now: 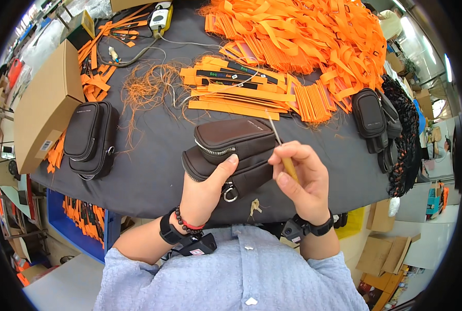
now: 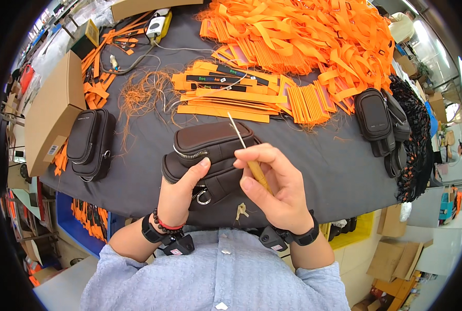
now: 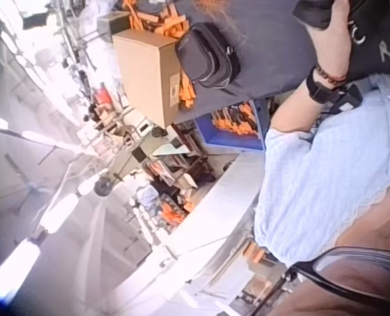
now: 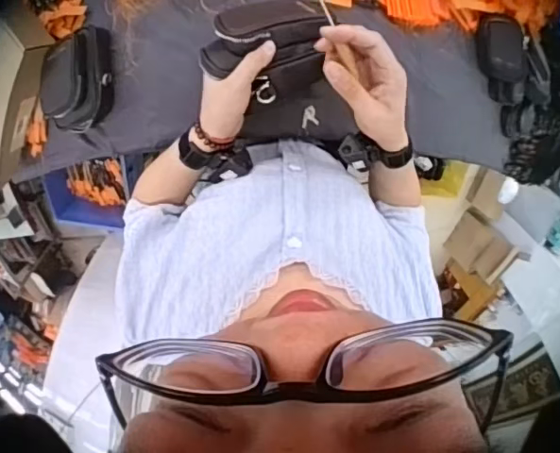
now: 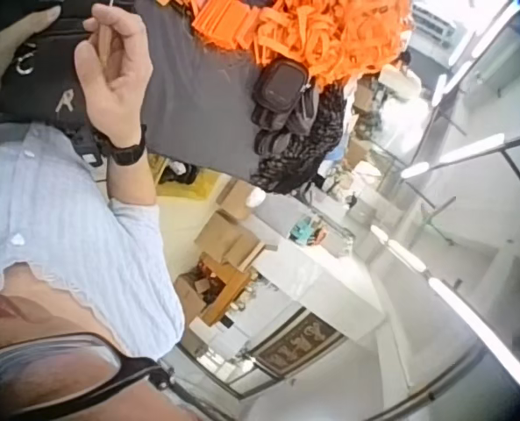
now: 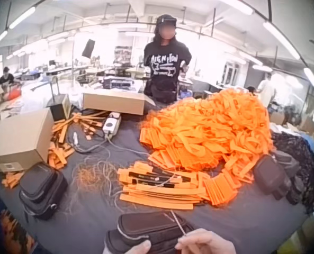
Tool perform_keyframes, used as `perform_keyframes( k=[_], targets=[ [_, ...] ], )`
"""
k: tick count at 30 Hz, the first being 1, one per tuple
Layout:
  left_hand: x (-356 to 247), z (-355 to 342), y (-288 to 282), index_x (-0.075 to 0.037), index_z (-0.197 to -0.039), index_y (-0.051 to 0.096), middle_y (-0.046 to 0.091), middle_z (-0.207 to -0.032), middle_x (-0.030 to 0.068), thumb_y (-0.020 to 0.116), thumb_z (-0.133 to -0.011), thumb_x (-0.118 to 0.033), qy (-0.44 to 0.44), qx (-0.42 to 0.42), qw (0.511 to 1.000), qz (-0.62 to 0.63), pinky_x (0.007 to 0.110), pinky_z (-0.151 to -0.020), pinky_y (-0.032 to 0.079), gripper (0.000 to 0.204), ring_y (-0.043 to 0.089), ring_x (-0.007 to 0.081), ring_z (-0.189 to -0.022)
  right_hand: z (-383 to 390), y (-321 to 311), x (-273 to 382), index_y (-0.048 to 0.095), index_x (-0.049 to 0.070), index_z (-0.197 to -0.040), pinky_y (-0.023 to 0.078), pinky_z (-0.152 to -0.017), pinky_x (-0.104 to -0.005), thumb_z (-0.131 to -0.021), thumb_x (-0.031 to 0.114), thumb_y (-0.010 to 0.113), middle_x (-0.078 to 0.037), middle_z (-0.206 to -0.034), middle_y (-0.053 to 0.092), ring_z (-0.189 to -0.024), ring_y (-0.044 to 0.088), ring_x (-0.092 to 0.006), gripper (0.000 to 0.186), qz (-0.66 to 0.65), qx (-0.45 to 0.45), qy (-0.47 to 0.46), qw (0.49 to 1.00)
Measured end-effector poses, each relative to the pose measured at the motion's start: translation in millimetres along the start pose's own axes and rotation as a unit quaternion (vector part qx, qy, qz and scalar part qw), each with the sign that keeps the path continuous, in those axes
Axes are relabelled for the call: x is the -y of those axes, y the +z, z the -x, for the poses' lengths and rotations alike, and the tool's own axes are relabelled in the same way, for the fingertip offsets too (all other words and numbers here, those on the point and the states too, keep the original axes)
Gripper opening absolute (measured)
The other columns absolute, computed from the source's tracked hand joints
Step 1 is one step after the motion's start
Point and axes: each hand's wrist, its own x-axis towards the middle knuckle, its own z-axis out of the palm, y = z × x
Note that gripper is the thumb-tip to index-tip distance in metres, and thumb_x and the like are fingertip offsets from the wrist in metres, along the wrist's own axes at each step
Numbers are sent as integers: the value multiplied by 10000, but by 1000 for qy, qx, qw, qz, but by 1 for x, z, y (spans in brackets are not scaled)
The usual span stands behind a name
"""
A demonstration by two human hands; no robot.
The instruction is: Using a hand tool to adjust or trim components on a leather bag during manufacturing.
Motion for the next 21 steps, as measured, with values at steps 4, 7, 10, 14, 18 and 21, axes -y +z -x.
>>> perform_keyframes(
  k=[4,7,10,14,18,21],
  targets=[
    [-5,0,-2,11,-1212,632,688,-1128,50,651,-932,-53,-28,28,999,-19,274,-876,515,288,628,106,-998,-28,7,-7,627,21,-1149,458,-796,-253,-835,-45,694,-82,-1035,630,-890,588,-135,328,212,-5,-83,974],
    [-12,1,-5,6,-1242,611,671,-1166,46,640,-927,-37,-68,76,994,-32,282,-909,505,319,610,101,-1041,-43,12,-3,637,22,-1076,498,-812,-299,-779,-15,748,-95,-997,662,-929,651,-214,319,312,29,-51,948],
    [-14,0,-15,1,-1276,581,652,-1200,43,634,-917,-28,-100,119,987,-41,290,-941,493,364,593,100,-1078,-48,10,-7,623,14,-1064,525,-791,-328,-786,35,763,-102,-985,664,-897,674,-244,312,246,53,37,967],
    [-3,-3,-29,-6,-1317,542,630,-1234,47,642,-900,-24,-90,149,983,-49,300,-971,481,429,579,106,-1117,-52,15,-8,622,20,-1051,523,-798,-315,-798,37,759,-89,-966,667,-892,668,-209,289,271,61,67,958],
    [-4,-3,-30,-8,-1344,510,613,-1260,58,640,-887,-16,-94,153,983,-45,310,-993,473,475,571,121,-1149,-58,16,-6,629,20,-1067,518,-805,-277,-813,25,766,-48,-945,665,-893,649,-130,289,298,76,107,946],
    [-3,-3,-32,-8,-1356,494,600,-1280,65,632,-880,-8,-97,150,982,-56,316,-1006,467,495,567,129,-1163,-57,18,-7,630,22,-1059,517,-796,-278,-811,25,766,-45,-926,662,-873,645,-128,283,305,71,114,943]
  ],
)
